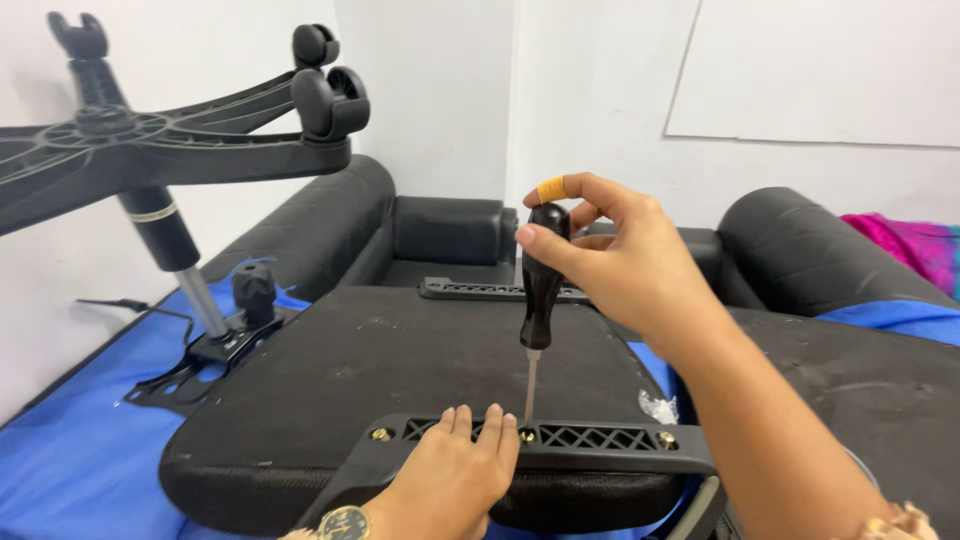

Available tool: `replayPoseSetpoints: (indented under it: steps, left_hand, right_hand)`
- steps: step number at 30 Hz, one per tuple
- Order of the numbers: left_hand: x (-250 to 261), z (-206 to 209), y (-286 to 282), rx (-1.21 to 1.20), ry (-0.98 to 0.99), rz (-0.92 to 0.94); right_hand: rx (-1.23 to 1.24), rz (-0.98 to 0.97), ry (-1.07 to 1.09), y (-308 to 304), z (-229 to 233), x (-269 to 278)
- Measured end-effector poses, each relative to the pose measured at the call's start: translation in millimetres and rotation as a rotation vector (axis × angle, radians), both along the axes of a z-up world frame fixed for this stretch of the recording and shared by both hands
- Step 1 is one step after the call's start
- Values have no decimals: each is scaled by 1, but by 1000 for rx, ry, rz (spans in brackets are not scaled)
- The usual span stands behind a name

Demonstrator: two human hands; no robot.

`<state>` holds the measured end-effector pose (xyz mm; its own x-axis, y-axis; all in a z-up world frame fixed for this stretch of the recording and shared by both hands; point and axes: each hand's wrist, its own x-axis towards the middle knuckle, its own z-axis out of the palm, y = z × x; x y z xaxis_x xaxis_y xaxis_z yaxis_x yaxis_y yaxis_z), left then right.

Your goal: The person uses a screwdriver to remove screws from a black plastic frame attached to an office chair seat. They unscrew multiple fasteners, detach the frame, and set it aside on the chair.

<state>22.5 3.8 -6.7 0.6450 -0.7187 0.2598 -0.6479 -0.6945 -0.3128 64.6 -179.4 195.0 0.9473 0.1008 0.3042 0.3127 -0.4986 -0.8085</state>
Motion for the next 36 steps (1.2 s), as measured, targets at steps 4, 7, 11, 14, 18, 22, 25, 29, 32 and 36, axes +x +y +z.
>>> replayPoseSetpoints:
  steps: [4,7,11,14,18,22,25,29,32,36]
  left_hand:
    - [22,-20,3,20,-95,-72]
    - [36,-38,2,29,-233,-87]
    - [47,-51,3,14,-258,-71]
    - [48,-54,3,-2,-255,-61]
    - [51,-52,1,-5,-257,-71]
    - [53,-55,0,7,-284,-89]
    - [53,-56,0,-6,-314,-89]
    - [50,-51,-1,-20,-278,-80]
    - [45,-41,-2,16,-226,-61]
    - [34,-24,1,84,-49,-79]
  right_hand:
    - [343,52,-25,9,-8,0]
    - [434,109,-50,11,-17,0]
    - [394,107,-2,9,-16,1]
    - [448,175,117,3,-13,1]
    - [555,379,180,-8,-13,2]
    - [262,114,-42,2,-13,9]
    - [-22,-110,-162,6,-5,16]
    - [-157,-147,-150,7,6,20]
    - [23,-24,34,2,5,14]
    - [258,334,135,-5,10,11]
